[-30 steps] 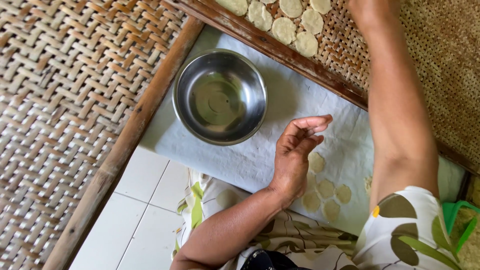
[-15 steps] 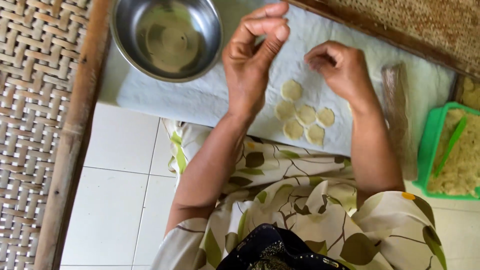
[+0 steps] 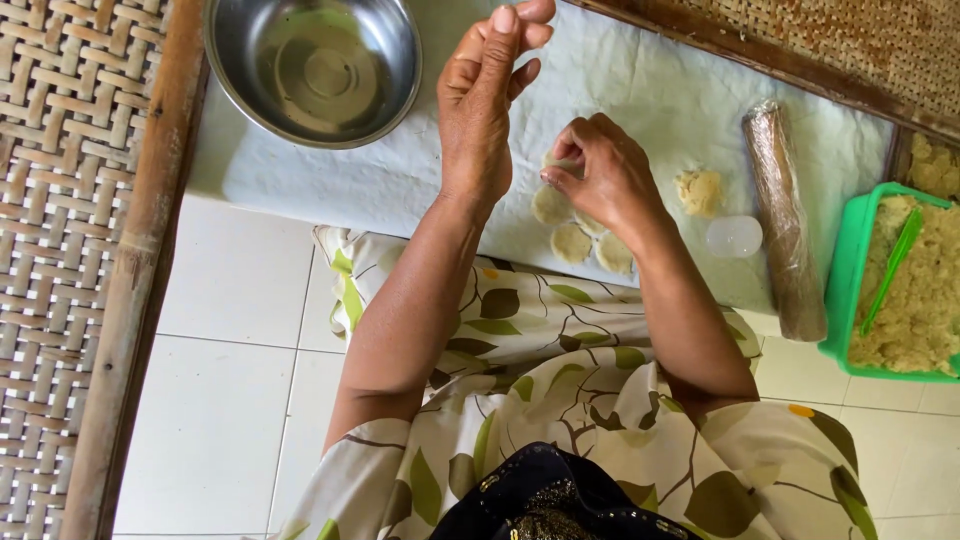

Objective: Cutting circular dough pieces using a small round cutter and filling them to shape small pastries.

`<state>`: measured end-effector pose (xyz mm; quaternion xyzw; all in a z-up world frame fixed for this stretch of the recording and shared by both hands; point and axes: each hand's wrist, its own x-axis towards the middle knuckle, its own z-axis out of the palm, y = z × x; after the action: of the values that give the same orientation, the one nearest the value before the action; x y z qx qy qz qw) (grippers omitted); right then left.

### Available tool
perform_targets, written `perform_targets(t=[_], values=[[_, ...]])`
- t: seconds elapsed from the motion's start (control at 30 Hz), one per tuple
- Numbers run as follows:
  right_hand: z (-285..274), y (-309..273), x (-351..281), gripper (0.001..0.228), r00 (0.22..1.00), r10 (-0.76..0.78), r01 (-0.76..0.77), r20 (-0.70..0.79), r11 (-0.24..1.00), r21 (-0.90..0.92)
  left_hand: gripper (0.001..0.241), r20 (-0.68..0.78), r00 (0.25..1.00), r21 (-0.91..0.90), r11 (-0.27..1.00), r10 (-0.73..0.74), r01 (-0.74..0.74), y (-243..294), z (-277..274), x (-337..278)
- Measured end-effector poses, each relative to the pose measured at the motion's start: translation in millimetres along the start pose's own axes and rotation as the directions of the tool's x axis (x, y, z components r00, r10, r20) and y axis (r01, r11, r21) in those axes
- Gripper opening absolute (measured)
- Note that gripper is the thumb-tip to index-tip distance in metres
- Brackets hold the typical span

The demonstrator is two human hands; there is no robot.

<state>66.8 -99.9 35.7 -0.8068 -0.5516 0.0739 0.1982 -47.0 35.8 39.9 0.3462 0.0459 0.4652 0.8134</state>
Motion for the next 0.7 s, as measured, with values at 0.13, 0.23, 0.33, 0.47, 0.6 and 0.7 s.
perform_targets(t=[0.13,0.23,0.33,0.47,0.6,0.7], values=[[7,-3,-2,0.026,0.999,-0.042,0.04,-0.018,0.994,-0.104,0.038,-0.018,1.0,-0.004,1.0,-0.009,0.008,-1,-2,1],[5,-11,-4,0.029,0.993,-0.105,0.091,-0.06,0.976,-0.198,0.04,-0.009,1.0,-0.008,1.0,-0.025,0.025,-1,-1,0],[5,-4,-3,0.029,0.981,-0.156,0.138,-0.112,0.977,-0.16,0.038,-0.016,1.0,-0.007,1.0,-0.022,0.022,-1,-3,1],[-3,6,-7,0.028,0.991,-0.077,0.093,-0.108,0.984,0.153,0.038,-0.007,0.999,-0.014,0.999,-0.037,0.037,-2,-2,0],[-15,-1,-10,0.024,0.99,-0.106,0.121,-0.096,0.979,0.167,0.038,0.001,0.999,-0.009,0.999,-0.04,0.04,0,0,0],[-22,12,-18,0.023,0.991,-0.134,0.134,0.006,0.989,-0.054,0.038,-0.003,1.0,-0.009,1.0,-0.025,0.025,2,0,-1]])
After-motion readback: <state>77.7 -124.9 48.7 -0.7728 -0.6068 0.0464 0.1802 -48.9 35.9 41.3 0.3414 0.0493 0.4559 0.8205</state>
